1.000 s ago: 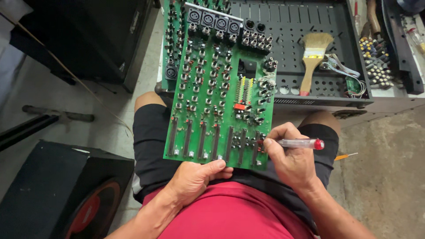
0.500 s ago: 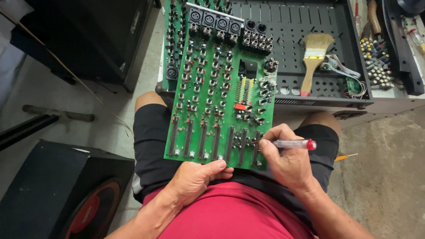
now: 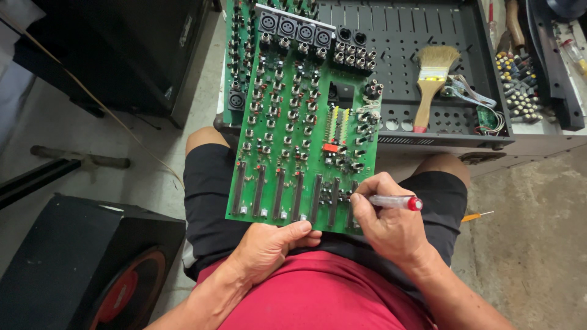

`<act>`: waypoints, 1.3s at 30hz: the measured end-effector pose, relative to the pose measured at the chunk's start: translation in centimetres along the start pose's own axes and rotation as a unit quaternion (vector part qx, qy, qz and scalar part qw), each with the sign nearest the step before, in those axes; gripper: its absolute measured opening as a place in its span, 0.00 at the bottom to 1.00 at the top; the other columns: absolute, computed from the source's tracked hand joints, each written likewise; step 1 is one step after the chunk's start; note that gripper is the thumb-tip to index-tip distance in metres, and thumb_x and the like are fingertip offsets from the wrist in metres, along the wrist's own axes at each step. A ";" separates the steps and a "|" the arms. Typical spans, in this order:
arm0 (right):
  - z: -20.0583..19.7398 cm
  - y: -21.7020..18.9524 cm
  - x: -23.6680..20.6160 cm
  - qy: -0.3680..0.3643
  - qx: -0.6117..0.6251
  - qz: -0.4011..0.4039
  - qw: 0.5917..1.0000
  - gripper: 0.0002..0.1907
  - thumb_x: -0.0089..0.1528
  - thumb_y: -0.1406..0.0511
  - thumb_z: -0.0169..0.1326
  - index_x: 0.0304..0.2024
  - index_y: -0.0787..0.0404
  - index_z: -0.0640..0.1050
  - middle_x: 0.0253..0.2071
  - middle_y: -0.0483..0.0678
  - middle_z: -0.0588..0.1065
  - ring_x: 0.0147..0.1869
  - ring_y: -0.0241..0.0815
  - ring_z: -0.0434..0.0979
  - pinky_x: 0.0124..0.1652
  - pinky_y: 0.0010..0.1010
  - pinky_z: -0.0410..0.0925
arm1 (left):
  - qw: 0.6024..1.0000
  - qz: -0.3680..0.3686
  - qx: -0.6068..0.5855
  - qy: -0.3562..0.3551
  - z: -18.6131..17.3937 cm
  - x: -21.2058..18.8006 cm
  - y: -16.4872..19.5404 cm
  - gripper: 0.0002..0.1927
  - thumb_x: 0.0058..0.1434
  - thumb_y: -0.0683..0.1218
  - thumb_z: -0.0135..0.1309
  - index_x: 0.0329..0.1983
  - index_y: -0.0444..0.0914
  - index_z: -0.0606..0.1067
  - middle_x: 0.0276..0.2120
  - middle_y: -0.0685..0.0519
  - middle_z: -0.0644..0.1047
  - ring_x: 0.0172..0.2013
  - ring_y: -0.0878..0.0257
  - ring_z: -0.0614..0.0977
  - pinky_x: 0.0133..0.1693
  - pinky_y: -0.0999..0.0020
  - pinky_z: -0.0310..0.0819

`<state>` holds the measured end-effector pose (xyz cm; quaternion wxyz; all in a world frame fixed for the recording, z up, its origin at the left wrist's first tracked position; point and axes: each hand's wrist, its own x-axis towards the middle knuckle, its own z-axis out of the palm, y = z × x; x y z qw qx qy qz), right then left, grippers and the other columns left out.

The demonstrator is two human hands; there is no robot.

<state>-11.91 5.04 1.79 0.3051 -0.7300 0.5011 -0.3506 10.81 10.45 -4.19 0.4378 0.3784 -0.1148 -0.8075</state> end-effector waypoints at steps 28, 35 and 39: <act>-1.7 1.6 0.3 -0.003 0.038 0.055 0.998 0.05 0.63 0.67 0.56 0.35 0.63 0.74 0.24 0.41 0.76 0.27 0.27 0.71 0.27 0.22 0.65 | 1.000 0.007 0.011 -0.016 0.0 0.0 -0.1 0.15 0.61 0.41 0.59 0.49 0.28 0.77 0.42 0.45 0.81 0.41 0.56 0.84 0.49 0.58 0.80; -1.4 1.4 0.3 -0.002 0.017 0.052 0.999 0.06 0.62 0.67 0.57 0.35 0.63 0.74 0.23 0.41 0.74 0.26 0.28 0.70 0.26 0.24 0.64 | 1.000 -0.015 0.007 0.003 0.0 0.1 0.0 0.15 0.62 0.41 0.58 0.48 0.26 0.77 0.42 0.44 0.81 0.41 0.56 0.84 0.48 0.59 0.80; -1.6 0.9 0.4 -0.038 0.030 0.030 0.998 0.05 0.62 0.68 0.56 0.35 0.63 0.74 0.23 0.41 0.74 0.25 0.28 0.69 0.25 0.25 0.64 | 1.000 0.001 0.007 -0.005 0.0 0.1 0.0 0.14 0.61 0.40 0.58 0.48 0.27 0.77 0.42 0.45 0.81 0.41 0.56 0.84 0.47 0.59 0.80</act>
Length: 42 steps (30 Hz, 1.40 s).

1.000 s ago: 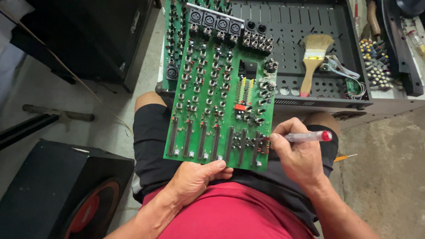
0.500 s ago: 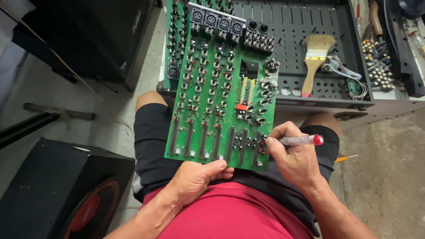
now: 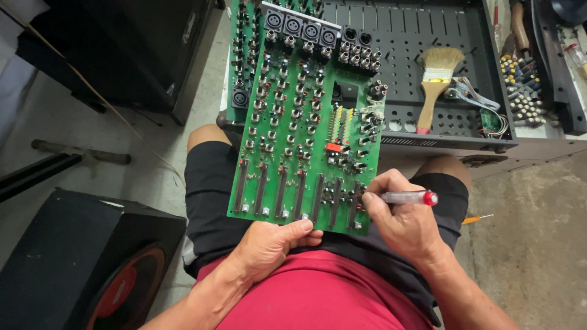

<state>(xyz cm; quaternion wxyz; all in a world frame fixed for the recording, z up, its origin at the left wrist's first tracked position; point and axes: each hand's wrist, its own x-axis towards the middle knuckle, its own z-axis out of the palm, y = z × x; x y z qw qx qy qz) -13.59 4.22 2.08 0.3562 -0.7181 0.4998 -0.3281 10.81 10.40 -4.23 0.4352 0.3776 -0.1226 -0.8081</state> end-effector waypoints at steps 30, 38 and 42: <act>-1.3 1.3 -0.2 0.044 -0.009 0.017 0.999 0.06 0.64 0.67 0.57 0.37 0.64 0.76 0.23 0.44 0.72 0.28 0.31 0.67 0.29 0.26 0.63 | 1.000 0.007 -0.009 -0.008 0.1 -0.1 0.2 0.14 0.62 0.42 0.59 0.48 0.28 0.77 0.42 0.44 0.81 0.42 0.54 0.83 0.49 0.55 0.79; -2.3 1.6 -0.4 0.063 0.055 0.008 0.996 0.05 0.65 0.69 0.53 0.41 0.65 0.77 0.29 0.43 0.78 0.33 0.29 0.74 0.34 0.24 0.68 | 1.000 0.005 -0.006 0.003 -0.1 -0.1 0.2 0.14 0.61 0.41 0.58 0.48 0.29 0.77 0.42 0.45 0.81 0.41 0.53 0.84 0.49 0.54 0.80; -2.2 1.9 -1.0 0.048 0.057 -0.008 0.997 0.06 0.64 0.70 0.53 0.42 0.66 0.77 0.31 0.46 0.81 0.35 0.30 0.79 0.37 0.23 0.71 | 1.000 0.011 0.001 -0.003 -0.1 -0.1 0.3 0.13 0.62 0.41 0.58 0.48 0.29 0.77 0.42 0.44 0.81 0.41 0.53 0.84 0.49 0.54 0.80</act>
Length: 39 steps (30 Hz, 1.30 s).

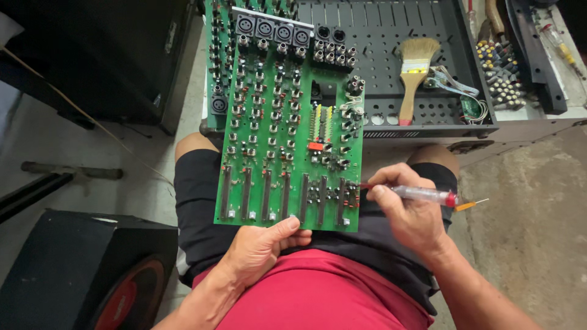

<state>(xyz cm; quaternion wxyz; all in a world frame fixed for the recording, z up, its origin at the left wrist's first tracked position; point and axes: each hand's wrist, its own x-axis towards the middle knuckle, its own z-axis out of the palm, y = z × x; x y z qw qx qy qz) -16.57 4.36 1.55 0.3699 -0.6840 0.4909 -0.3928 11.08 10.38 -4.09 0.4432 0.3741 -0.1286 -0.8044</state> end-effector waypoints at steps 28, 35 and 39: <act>2.0 -1.7 -1.8 -0.077 -0.050 0.002 0.996 0.05 0.62 0.68 0.55 0.33 0.65 0.76 0.21 0.44 0.76 0.24 0.31 0.74 0.26 0.26 0.68 | 1.000 0.000 -0.007 0.009 -0.1 0.2 -0.4 0.12 0.62 0.41 0.59 0.45 0.27 0.78 0.39 0.44 0.81 0.39 0.53 0.84 0.47 0.56 0.81; 2.1 -0.8 -1.1 -0.025 -0.060 -0.015 0.998 0.06 0.65 0.67 0.54 0.36 0.65 0.76 0.24 0.43 0.76 0.27 0.32 0.73 0.28 0.25 0.68 | 1.000 0.002 -0.012 0.007 -0.1 0.1 -0.4 0.12 0.61 0.41 0.59 0.45 0.28 0.78 0.39 0.44 0.81 0.39 0.53 0.84 0.47 0.56 0.81; 1.1 0.5 -1.2 -0.068 0.045 0.094 0.992 0.06 0.64 0.68 0.54 0.33 0.65 0.76 0.27 0.44 0.77 0.32 0.31 0.75 0.33 0.24 0.69 | 1.000 0.004 -0.011 -0.001 -0.4 0.2 -0.5 0.12 0.61 0.40 0.59 0.46 0.28 0.77 0.40 0.44 0.81 0.40 0.54 0.84 0.47 0.55 0.80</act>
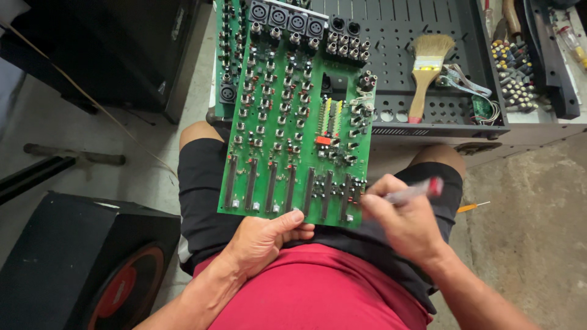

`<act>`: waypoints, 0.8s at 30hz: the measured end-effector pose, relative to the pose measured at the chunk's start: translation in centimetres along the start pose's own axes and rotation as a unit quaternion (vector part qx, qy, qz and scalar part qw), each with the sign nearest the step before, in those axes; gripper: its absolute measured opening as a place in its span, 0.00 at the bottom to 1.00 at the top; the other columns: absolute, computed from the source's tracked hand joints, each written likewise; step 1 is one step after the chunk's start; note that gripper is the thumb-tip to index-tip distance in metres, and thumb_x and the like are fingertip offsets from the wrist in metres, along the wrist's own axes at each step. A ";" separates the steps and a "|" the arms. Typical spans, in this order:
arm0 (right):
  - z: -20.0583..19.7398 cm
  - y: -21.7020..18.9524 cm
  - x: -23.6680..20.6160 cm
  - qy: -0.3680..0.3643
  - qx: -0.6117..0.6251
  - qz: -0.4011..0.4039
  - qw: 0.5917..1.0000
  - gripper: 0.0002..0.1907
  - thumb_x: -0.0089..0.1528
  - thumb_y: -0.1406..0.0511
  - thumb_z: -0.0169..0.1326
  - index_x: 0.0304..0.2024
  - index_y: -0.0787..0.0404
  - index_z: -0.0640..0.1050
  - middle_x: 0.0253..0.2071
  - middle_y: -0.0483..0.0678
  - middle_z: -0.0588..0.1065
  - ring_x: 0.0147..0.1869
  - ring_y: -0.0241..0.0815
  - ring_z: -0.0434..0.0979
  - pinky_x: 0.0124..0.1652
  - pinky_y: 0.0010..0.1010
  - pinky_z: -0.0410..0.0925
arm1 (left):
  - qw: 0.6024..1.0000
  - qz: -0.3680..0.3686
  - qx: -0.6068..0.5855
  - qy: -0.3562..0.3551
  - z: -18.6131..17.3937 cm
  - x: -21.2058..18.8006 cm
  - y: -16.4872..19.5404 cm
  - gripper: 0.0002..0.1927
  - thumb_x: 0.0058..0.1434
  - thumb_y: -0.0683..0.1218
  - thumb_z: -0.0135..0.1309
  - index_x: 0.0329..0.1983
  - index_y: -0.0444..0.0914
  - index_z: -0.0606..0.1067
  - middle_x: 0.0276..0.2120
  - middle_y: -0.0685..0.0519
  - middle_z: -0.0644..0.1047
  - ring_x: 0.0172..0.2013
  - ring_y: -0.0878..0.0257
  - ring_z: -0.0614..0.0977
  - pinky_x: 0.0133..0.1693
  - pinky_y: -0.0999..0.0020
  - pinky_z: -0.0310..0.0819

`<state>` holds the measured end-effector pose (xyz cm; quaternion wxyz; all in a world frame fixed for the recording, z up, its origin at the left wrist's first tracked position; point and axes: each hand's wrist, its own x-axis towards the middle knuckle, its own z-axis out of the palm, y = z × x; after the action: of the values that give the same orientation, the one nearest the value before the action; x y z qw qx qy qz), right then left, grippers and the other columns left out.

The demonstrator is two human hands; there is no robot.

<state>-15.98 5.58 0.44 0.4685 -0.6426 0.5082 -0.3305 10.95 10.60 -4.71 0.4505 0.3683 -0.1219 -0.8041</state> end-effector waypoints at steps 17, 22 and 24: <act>1.5 0.5 0.5 0.190 0.213 -0.087 0.954 0.12 0.73 0.66 0.45 0.57 0.65 0.70 0.49 0.51 0.76 0.41 0.33 0.72 0.43 0.27 0.71 | 0.943 0.012 0.330 -0.027 1.3 -1.5 1.2 0.20 0.65 0.51 0.56 0.48 0.30 0.83 0.44 0.47 0.86 0.45 0.62 0.85 0.52 0.67 0.77; 2.8 1.4 0.1 0.189 0.232 -0.046 0.953 0.15 0.72 0.64 0.44 0.58 0.66 0.69 0.50 0.50 0.75 0.43 0.33 0.73 0.44 0.28 0.72 | 0.940 0.010 0.339 -0.034 0.5 -1.6 1.0 0.23 0.67 0.56 0.51 0.48 0.31 0.82 0.44 0.48 0.86 0.46 0.62 0.85 0.52 0.67 0.78; 2.6 2.0 -0.1 0.189 0.262 -0.036 0.946 0.17 0.72 0.64 0.44 0.60 0.66 0.70 0.49 0.49 0.75 0.44 0.33 0.73 0.45 0.29 0.72 | 0.937 0.014 0.349 -0.032 0.4 -1.5 0.8 0.24 0.67 0.56 0.51 0.48 0.31 0.82 0.44 0.48 0.86 0.46 0.62 0.86 0.52 0.67 0.78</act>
<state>-14.35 6.24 -2.32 0.5035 -0.4405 0.4597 -0.5840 11.68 11.31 -3.28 0.3012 0.4747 -0.4141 -0.7159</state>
